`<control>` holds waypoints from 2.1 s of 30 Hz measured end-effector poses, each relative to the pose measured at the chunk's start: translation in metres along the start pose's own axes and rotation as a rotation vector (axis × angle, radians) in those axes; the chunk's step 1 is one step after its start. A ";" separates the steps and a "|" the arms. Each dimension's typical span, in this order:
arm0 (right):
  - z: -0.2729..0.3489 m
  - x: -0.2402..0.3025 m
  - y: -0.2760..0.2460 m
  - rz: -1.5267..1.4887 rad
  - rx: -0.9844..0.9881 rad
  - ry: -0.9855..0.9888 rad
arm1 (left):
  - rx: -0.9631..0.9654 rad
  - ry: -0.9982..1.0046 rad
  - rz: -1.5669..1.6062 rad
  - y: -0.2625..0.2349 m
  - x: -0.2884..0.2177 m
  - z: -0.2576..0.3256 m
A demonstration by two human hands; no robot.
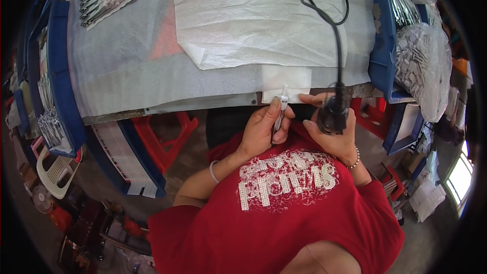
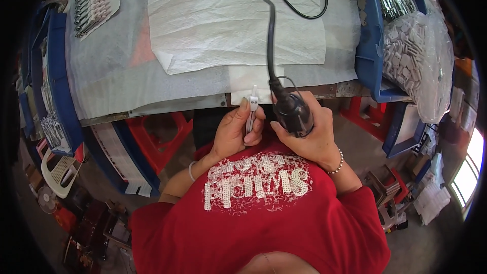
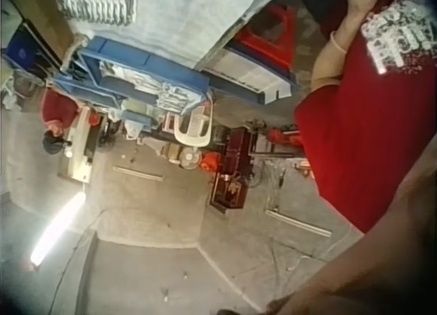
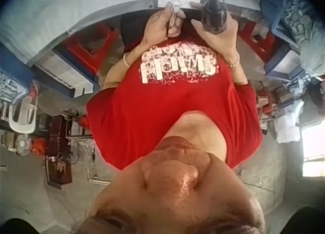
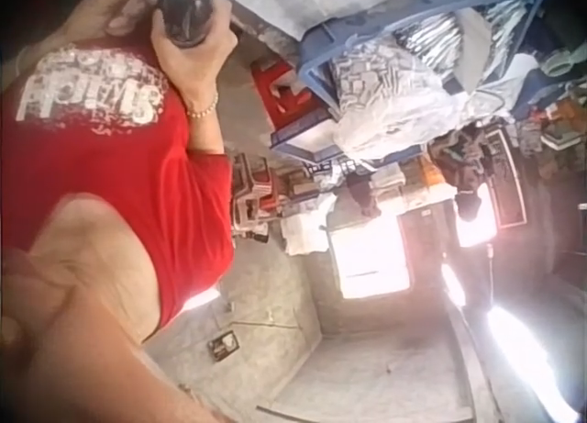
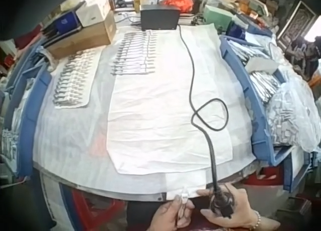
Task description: Using a rotary tool to polish or debur small hardware components at a workbench.
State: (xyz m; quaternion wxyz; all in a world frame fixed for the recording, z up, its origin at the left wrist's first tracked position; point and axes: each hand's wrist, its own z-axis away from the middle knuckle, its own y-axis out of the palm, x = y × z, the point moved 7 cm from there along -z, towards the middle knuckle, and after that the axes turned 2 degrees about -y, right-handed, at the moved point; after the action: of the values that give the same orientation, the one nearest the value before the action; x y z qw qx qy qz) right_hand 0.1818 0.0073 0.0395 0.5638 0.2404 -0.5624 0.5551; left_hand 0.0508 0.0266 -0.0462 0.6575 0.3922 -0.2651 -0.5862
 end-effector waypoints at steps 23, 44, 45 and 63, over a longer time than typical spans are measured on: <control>-0.004 0.102 -0.009 -0.430 0.162 -0.856 | -0.118 0.059 -0.136 0.004 -0.005 0.006; -0.020 0.113 0.023 -0.514 0.273 -0.882 | -0.151 0.019 -0.182 0.002 -0.005 0.006; -0.020 0.114 0.024 -0.501 0.262 -0.878 | -0.153 0.021 -0.182 0.001 -0.004 0.005; -0.035 0.115 0.036 -0.521 0.284 -0.827 | -0.224 0.139 -0.322 -0.006 -0.003 0.004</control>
State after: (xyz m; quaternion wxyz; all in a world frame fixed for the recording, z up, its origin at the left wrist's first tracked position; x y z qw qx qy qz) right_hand 0.1338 0.0892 0.1217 0.3752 0.6467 -0.5789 0.3254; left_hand 0.0437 0.0287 -0.0489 0.6115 0.3935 -0.0860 -0.6811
